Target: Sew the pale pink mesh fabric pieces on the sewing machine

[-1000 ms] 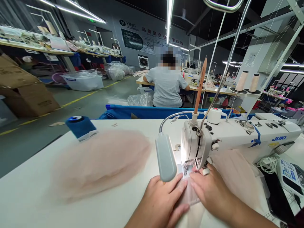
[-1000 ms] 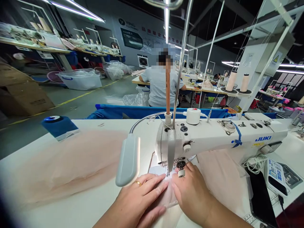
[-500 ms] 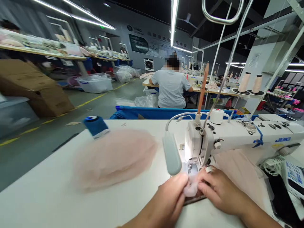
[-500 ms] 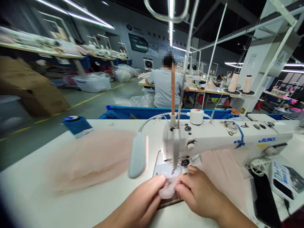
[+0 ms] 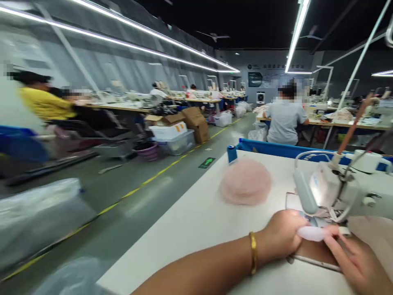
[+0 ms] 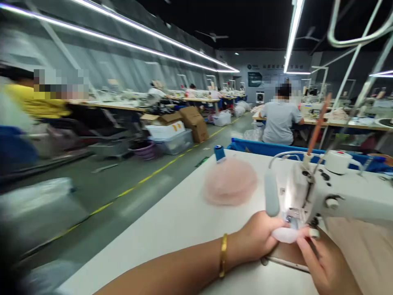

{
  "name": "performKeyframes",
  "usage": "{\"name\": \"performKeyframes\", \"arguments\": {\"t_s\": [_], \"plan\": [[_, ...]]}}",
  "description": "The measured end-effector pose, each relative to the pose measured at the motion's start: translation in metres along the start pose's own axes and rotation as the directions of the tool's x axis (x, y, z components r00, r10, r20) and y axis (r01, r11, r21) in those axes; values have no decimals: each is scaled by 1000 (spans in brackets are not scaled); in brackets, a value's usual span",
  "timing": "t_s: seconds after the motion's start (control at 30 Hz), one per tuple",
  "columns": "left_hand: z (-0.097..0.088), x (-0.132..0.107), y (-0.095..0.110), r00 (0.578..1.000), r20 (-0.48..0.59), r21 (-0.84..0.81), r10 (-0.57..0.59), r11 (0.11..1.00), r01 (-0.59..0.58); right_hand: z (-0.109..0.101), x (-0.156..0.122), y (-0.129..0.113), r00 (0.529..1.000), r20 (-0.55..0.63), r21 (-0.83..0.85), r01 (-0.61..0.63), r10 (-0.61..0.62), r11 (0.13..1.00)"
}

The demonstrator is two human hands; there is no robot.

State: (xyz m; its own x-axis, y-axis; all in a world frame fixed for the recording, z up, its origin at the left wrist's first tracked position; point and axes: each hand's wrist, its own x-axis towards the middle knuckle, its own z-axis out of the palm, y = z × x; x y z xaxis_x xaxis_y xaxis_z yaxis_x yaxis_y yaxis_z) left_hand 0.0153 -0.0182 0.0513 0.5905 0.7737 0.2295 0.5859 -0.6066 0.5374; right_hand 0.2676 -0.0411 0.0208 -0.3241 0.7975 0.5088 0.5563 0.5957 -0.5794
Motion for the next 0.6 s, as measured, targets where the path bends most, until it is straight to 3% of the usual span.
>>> {"name": "performKeyframes", "arguments": {"t_s": [0.1,0.17,0.43,0.6], "plan": [[-7,6,-3,1000,17,-101,-9,995,10,1,15,-28,998,-17,41,-63,64,997],[-11,13,-10,999,48,-157,-18,987,25,2,25,-35,997,-49,34,-62,64,998],[-13,24,-15,981,147,-251,-127,954,162,-2,31,-35,992,11,56,-123,123,991],[-11,20,-10,979,150,-265,-136,949,172,-5,30,-35,995,72,40,-67,64,997]]}}
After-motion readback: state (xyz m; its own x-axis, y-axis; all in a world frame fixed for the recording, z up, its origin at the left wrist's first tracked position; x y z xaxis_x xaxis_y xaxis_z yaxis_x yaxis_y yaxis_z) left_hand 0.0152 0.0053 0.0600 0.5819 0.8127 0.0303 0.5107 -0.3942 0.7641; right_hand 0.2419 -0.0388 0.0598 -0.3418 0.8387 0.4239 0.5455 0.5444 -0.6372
